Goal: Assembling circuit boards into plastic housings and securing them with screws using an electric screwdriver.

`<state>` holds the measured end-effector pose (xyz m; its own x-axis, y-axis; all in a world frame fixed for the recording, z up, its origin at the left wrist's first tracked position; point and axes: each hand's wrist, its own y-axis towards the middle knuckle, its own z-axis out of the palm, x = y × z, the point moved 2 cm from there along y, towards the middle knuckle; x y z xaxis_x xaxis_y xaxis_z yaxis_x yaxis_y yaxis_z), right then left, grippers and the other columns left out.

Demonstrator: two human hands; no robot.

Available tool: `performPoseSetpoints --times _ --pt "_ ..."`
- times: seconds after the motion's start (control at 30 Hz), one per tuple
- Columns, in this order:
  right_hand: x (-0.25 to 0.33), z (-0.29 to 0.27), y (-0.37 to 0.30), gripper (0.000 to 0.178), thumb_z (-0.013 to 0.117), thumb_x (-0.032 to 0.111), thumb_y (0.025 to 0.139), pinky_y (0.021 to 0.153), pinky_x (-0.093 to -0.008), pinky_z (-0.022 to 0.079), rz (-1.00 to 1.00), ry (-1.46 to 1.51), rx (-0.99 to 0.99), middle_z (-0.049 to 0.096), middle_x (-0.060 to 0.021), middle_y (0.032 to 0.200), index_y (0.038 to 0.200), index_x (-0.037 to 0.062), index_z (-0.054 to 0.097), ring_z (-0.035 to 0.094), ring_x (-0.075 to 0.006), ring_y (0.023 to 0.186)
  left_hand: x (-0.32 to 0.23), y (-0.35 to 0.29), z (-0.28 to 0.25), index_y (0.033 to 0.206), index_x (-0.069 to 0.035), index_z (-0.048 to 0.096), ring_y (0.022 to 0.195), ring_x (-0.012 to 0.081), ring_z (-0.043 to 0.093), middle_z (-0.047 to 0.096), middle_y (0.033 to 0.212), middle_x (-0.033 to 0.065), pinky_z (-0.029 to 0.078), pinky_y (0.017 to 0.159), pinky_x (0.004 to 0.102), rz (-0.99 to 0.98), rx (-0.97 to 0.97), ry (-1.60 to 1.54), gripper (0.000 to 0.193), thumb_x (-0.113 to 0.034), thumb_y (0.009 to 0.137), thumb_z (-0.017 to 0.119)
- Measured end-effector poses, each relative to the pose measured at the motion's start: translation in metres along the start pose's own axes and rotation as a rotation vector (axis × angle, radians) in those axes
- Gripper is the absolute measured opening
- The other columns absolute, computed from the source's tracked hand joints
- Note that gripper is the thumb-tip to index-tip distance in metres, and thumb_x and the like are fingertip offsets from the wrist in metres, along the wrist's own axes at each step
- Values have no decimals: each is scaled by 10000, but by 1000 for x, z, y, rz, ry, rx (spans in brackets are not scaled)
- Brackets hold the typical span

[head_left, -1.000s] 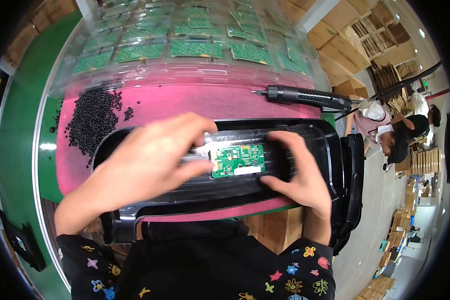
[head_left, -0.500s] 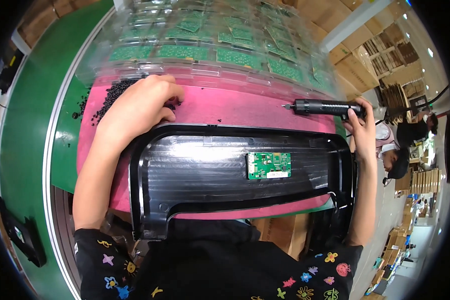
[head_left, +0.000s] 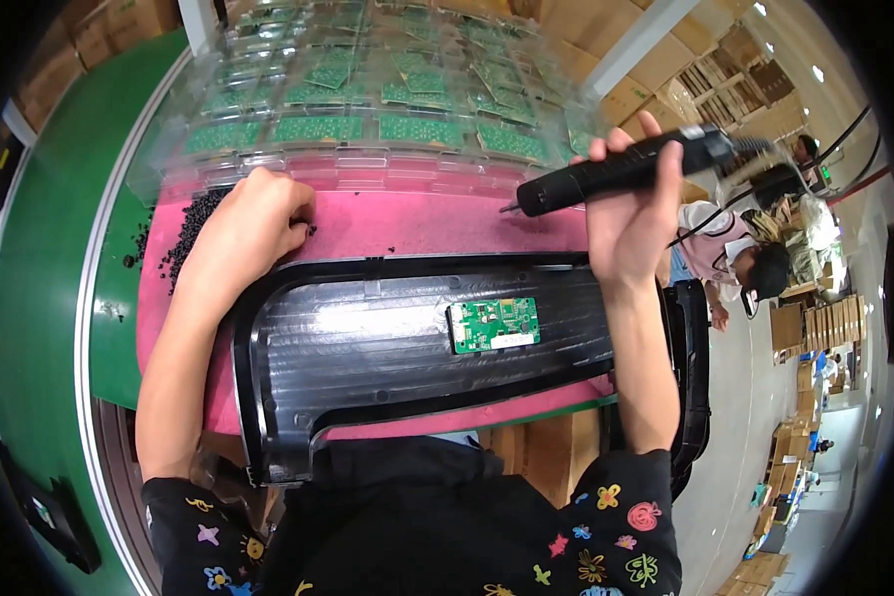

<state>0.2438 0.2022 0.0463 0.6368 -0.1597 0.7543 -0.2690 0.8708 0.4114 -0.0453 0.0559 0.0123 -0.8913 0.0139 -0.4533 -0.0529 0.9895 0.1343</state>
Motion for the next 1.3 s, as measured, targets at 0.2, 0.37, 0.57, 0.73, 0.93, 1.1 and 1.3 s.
performPoseSetpoints --times 0.2,0.37,0.57,0.73,0.93,1.1,1.3 --pt "24 43 -33 496 468 543 951 683 -350 402 42 286 -27 432 26 670 1083 73 551 415 -112 581 -41 6 -9 863 70 681 693 225 677 687 780 155 539 682 317 107 -162 -292 167 27 704 705" --pt "27 56 -39 526 436 616 941 617 -369 414 104 472 -41 435 1 609 1035 102 502 426 -148 530 -94 14 -2 871 53 711 689 105 649 704 765 60 530 655 253 115 107 -719 119 21 757 719" --pt "36 42 -43 548 435 650 918 575 -352 397 71 530 -99 425 10 584 1020 115 499 397 -134 487 -101 26 12 923 40 730 708 101 663 714 778 78 524 657 223 -20 348 -1069 142 51 782 748" --pt "39 40 -56 591 441 713 879 547 -339 380 -6 482 27 411 21 559 1019 143 511 373 -119 434 -103 19 11 897 43 725 734 113 675 726 819 93 534 688 232 57 361 -1082 152 76 754 763" --pt "37 40 -54 602 513 673 878 566 -311 391 -61 391 116 425 52 598 1078 107 549 394 -92 469 -105 13 10 842 44 713 774 147 678 722 841 116 542 721 255 23 154 -959 91 87 763 711" --pt "40 41 -59 542 550 591 905 577 -270 386 -97 361 125 444 41 636 1064 74 511 418 -79 505 -101 21 6 908 49 710 781 140 676 718 869 113 550 718 258 89 61 -1027 114 84 801 691" --pt "20 47 -55 431 513 482 965 570 -274 359 -4 124 22 442 22 632 1055 62 539 390 -92 517 -85 28 6 996 32 710 808 110 640 696 902 77 539 720 251 180 -82 -929 125 6 894 642"
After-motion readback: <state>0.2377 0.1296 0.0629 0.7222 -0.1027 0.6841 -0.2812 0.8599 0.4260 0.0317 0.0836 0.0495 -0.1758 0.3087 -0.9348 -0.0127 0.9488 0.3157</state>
